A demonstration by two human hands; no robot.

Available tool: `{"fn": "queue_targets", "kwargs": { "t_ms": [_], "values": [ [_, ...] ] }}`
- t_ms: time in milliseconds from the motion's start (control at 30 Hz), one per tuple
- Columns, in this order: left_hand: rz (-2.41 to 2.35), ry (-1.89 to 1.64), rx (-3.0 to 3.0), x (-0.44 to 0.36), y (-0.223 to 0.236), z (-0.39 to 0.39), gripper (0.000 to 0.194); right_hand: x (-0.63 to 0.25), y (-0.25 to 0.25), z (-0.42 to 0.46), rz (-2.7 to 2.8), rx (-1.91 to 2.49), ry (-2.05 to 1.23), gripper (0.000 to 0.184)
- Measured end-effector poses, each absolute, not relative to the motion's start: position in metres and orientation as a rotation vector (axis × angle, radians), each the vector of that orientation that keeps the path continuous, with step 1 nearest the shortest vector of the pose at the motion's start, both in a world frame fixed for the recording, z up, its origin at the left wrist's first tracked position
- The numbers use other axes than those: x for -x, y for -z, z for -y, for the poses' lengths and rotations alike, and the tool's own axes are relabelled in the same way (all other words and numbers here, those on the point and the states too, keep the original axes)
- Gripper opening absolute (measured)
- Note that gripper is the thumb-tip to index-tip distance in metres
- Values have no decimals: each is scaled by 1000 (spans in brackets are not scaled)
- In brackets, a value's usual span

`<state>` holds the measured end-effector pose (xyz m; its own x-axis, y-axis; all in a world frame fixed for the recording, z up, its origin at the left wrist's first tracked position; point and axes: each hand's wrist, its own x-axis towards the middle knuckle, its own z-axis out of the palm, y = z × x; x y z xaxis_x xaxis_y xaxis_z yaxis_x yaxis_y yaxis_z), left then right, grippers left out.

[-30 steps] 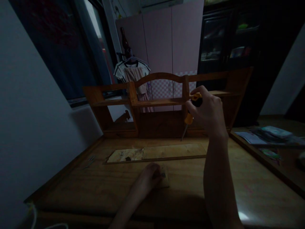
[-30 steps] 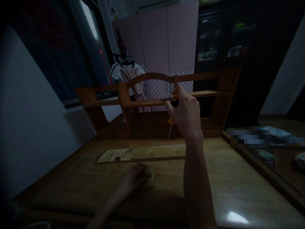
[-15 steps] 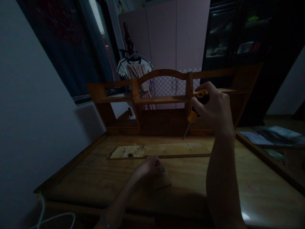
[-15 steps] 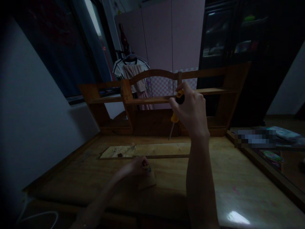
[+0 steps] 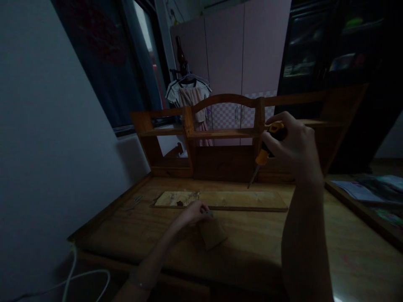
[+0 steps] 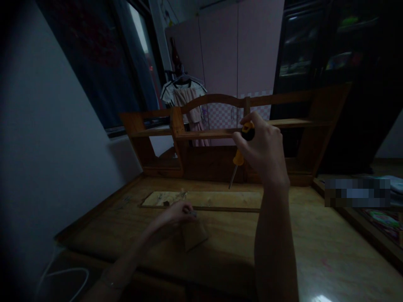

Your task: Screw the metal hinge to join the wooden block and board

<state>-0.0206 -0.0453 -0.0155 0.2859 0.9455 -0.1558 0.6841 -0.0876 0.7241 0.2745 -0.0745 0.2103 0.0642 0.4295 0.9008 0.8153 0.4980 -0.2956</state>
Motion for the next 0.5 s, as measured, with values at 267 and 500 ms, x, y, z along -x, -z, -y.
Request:
{"fn": "queue_targets", "kwargs": {
  "t_ms": [267,500],
  "values": [
    [-1729,-980,-2087,105,-7,36,29,-273,-211,72,1570,1112,428,26],
    [-2398,-880,-1716,259,-45,19,16,-261,-210,71,1624,1053,394,24]
  ]
}}
